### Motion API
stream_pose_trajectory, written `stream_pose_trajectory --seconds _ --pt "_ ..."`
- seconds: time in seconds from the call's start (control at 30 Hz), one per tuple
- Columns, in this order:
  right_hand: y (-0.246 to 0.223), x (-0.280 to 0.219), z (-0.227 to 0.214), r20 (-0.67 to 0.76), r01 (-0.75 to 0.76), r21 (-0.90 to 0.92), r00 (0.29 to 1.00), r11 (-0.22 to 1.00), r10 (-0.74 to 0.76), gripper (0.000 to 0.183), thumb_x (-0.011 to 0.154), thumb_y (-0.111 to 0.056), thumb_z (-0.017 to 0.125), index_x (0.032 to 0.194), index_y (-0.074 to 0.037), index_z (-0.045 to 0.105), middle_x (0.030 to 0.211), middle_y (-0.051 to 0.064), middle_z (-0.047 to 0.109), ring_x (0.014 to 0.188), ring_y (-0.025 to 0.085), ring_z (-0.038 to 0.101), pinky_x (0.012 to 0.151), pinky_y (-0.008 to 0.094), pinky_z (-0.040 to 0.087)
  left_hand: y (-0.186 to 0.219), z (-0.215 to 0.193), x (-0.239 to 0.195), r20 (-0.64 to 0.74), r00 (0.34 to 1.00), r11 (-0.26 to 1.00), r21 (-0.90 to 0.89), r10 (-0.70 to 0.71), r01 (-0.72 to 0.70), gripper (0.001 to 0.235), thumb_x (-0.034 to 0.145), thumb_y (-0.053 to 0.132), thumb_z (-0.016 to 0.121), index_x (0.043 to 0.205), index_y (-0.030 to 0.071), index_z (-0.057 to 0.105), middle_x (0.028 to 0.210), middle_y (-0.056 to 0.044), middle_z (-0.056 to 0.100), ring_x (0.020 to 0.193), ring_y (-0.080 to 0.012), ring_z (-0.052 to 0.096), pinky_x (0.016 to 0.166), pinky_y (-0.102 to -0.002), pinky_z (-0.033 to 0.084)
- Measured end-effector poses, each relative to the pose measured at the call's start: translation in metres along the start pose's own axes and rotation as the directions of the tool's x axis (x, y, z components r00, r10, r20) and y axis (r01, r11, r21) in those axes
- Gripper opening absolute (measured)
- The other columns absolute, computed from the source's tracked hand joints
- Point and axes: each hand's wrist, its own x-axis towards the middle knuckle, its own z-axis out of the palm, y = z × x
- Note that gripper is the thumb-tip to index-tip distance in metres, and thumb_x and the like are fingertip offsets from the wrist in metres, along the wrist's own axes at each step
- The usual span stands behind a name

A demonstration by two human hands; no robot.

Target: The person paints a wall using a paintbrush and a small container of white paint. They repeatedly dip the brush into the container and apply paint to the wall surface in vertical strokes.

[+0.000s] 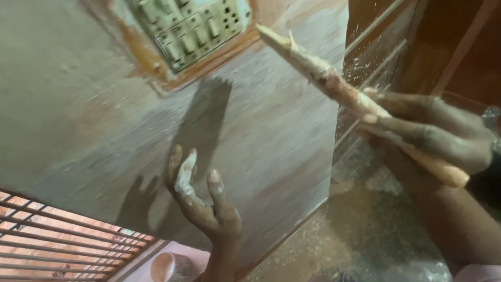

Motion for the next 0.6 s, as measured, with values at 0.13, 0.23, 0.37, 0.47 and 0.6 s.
stream_pose_trajectory --seconds 0.13,0.23,0.37,0.47,0.6 --pt "0.068 0.023 -0.026 0.067 0.127 0.079 0.989 0.989 -0.133 0.013 0.095 0.001 0.072 0.107 -0.001 0.067 0.097 0.024 0.071 0.086 0.030 0.076 0.074 0.036 0.065 0.026 0.050 0.018 -0.010 0.997 0.997 -0.017 0.071 -0.071 0.037 0.106 0.010 0.057 0.141 -0.002 0.050 0.157 -0.022 0.046 0.142 -0.0324 0.051 0.119 -0.043 0.044" --pt "0.113 0.031 -0.030 0.110 0.162 0.154 0.978 0.975 -0.180 0.014 0.099 0.000 0.069 0.112 -0.002 0.064 0.104 0.023 0.070 0.092 0.029 0.075 0.081 0.038 0.065 0.037 0.075 0.025 0.027 0.995 0.995 -0.027 0.093 -0.092 0.038 0.109 0.007 0.058 0.145 -0.002 0.048 0.157 -0.022 0.042 0.147 -0.0337 0.046 0.123 -0.044 0.043" --pt "0.165 0.044 0.000 0.130 0.111 0.223 0.981 0.968 -0.142 0.017 0.104 -0.002 0.066 0.120 -0.004 0.061 0.112 0.022 0.070 0.099 0.028 0.074 0.091 0.039 0.066 0.043 0.098 0.040 0.059 0.994 0.992 -0.087 0.096 -0.091 0.046 0.108 0.006 0.059 0.150 -0.002 0.041 0.160 -0.021 0.038 0.147 -0.0305 0.048 0.122 -0.042 0.046" --pt "0.177 0.044 0.038 0.175 -0.045 0.141 0.984 0.989 0.020 0.010 0.116 -0.009 0.067 0.124 -0.007 0.062 0.119 0.017 0.071 0.102 0.023 0.074 0.091 0.034 0.067 0.041 0.108 0.045 0.059 0.991 0.985 -0.131 0.116 -0.108 0.039 0.109 0.006 0.058 0.145 -0.001 0.044 0.160 -0.020 0.037 0.151 -0.0312 0.043 0.128 -0.044 0.043" --pt "0.158 0.038 0.033 0.160 0.232 -0.137 0.965 0.963 -0.209 0.015 0.104 -0.015 0.076 0.119 -0.014 0.072 0.111 0.018 0.074 0.093 0.024 0.075 0.067 0.032 0.064 0.039 0.113 0.046 0.059 0.989 0.981 -0.149 0.134 -0.124 0.038 0.108 0.009 0.057 0.143 0.000 0.046 0.159 -0.021 0.037 0.150 -0.0323 0.044 0.127 -0.043 0.043"
